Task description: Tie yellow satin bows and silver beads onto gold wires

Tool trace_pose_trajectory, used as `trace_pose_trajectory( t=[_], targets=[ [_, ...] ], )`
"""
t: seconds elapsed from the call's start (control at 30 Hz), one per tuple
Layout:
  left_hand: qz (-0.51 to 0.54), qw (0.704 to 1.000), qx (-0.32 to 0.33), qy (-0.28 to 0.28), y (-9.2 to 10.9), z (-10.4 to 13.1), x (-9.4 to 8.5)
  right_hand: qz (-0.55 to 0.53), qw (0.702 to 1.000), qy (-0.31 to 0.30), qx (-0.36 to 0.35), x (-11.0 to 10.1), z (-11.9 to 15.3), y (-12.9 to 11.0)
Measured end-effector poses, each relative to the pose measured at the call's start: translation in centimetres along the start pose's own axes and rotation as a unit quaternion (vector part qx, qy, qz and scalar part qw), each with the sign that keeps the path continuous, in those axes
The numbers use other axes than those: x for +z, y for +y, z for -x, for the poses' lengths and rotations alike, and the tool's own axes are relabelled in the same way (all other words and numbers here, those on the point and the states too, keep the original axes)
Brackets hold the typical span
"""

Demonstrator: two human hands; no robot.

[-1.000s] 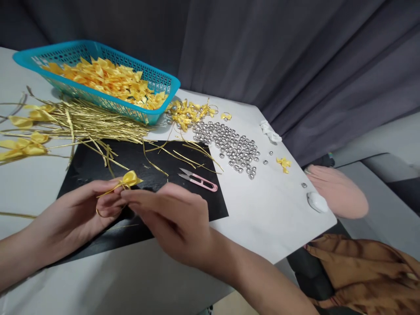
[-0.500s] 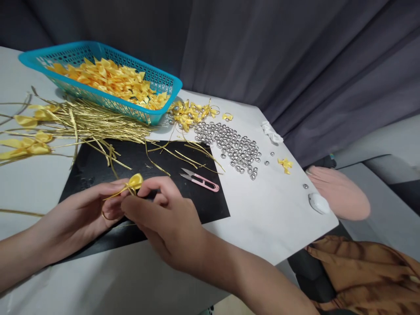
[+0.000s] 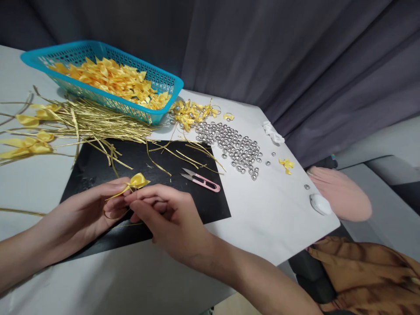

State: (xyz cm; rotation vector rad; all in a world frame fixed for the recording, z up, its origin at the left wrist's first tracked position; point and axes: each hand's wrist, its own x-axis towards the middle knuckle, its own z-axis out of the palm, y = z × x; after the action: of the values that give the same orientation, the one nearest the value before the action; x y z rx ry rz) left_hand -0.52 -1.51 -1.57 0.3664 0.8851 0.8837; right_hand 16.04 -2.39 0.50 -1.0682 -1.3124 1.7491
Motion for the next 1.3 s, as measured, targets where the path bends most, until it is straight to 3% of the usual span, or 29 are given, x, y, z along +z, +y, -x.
trace_pose_trajectory(
  t=[0.2, 0.4, 0.53, 0.73, 0.9, 1.17, 1.3],
  targets=[
    [0.019, 1.0, -0.001, -0.011, 0.1, -0.2, 0.0, -0.011, 0.999, 0.036, -0.03, -0.3, 0.1, -0.2],
    [-0.034, 0.999, 0.016, -0.005, 0.1, 0.2, 0.3, 0.022, 0.997, 0.063, -0.026, -0.4, 0.1, -0.5],
    [-0.049, 0.999, 0.016, 0.002, 0.0, 0.3, 0.5, 0.084, 0.995, 0.057, -0.025, -0.2, 0.2, -0.3],
    [-0.031, 0.999, 0.017, -0.002, 0.1, 0.2, 0.4, 0.173, 0.973, 0.126, -0.081, -0.1, 0.2, -0.1],
    [-0.04, 0.999, 0.014, -0.02, 0.0, 0.2, 0.2, 0.254, 0.936, 0.174, -0.172, -0.1, 0.1, 0.2],
    [-0.053, 0.998, -0.003, -0.031, 0.1, 0.2, 0.3, 0.391, 0.855, 0.193, -0.279, 0.1, 0.5, 0.5],
    [-0.039, 0.999, -0.007, -0.03, 0.1, 0.2, 0.2, 0.395, 0.843, 0.175, -0.321, 0.0, 0.5, 0.5]
  ],
)
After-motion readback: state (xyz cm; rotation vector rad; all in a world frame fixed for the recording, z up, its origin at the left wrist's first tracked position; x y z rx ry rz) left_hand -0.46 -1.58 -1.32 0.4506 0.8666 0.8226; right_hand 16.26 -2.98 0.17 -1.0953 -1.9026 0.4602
